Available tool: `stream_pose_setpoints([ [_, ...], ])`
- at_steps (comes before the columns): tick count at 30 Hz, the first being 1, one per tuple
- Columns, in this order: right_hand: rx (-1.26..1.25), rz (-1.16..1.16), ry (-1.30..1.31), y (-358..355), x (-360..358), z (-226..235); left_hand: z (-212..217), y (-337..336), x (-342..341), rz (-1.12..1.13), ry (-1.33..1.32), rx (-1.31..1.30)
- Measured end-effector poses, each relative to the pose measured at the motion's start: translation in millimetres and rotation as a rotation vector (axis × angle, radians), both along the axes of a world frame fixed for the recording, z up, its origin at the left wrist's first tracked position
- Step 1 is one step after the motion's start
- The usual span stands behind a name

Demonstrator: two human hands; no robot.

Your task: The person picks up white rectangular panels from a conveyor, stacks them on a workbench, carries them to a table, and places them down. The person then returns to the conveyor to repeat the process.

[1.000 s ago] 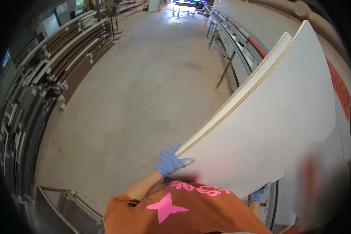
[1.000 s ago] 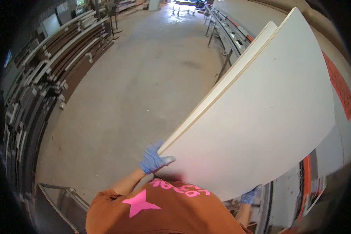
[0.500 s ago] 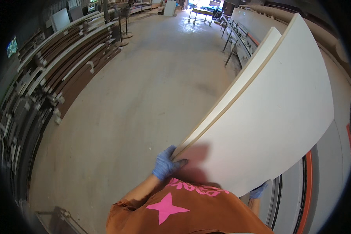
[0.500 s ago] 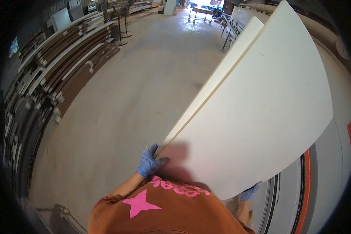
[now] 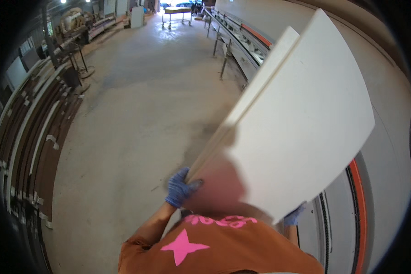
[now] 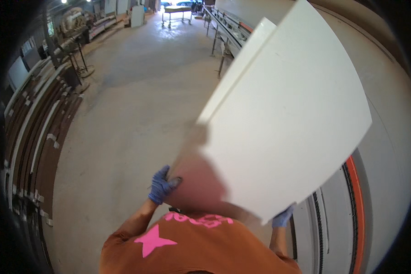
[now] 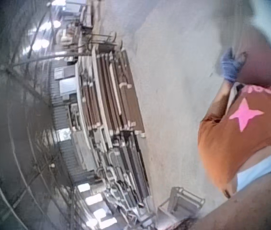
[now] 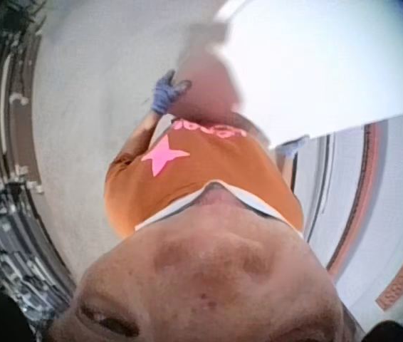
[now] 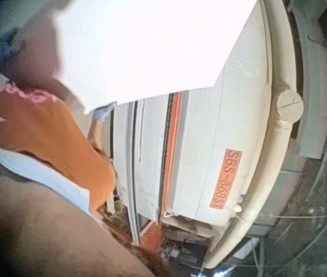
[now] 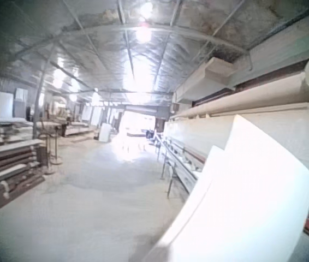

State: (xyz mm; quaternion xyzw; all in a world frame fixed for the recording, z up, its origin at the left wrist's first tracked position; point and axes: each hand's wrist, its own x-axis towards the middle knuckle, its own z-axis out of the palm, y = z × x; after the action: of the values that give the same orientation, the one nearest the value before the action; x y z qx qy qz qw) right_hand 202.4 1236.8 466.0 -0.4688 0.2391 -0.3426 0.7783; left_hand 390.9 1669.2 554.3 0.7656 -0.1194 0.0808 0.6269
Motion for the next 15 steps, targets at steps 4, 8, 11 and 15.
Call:
stream_pose_setpoints([
  [4, -0.054, 0.118, -0.067, -30.0, 159.9, 16.7, 3.2, -6.8, 125.8, -0.037, 0.179, -0.076],
  [8, -0.009, 0.196, -0.100, -44.1, 304.2, 9.4, -15.8, -12.6, 243.1, 0.011, 0.271, -0.247],
  [11, 0.017, 0.251, -0.142, -45.2, 423.5, -13.6, -4.9, -19.1, 361.1, -0.019, 0.405, -0.336],
  [15, 0.008, 0.059, -0.073, -29.6, 580.2, -27.3, -25.6, -15.4, 556.5, -0.088, 0.306, -0.123],
])
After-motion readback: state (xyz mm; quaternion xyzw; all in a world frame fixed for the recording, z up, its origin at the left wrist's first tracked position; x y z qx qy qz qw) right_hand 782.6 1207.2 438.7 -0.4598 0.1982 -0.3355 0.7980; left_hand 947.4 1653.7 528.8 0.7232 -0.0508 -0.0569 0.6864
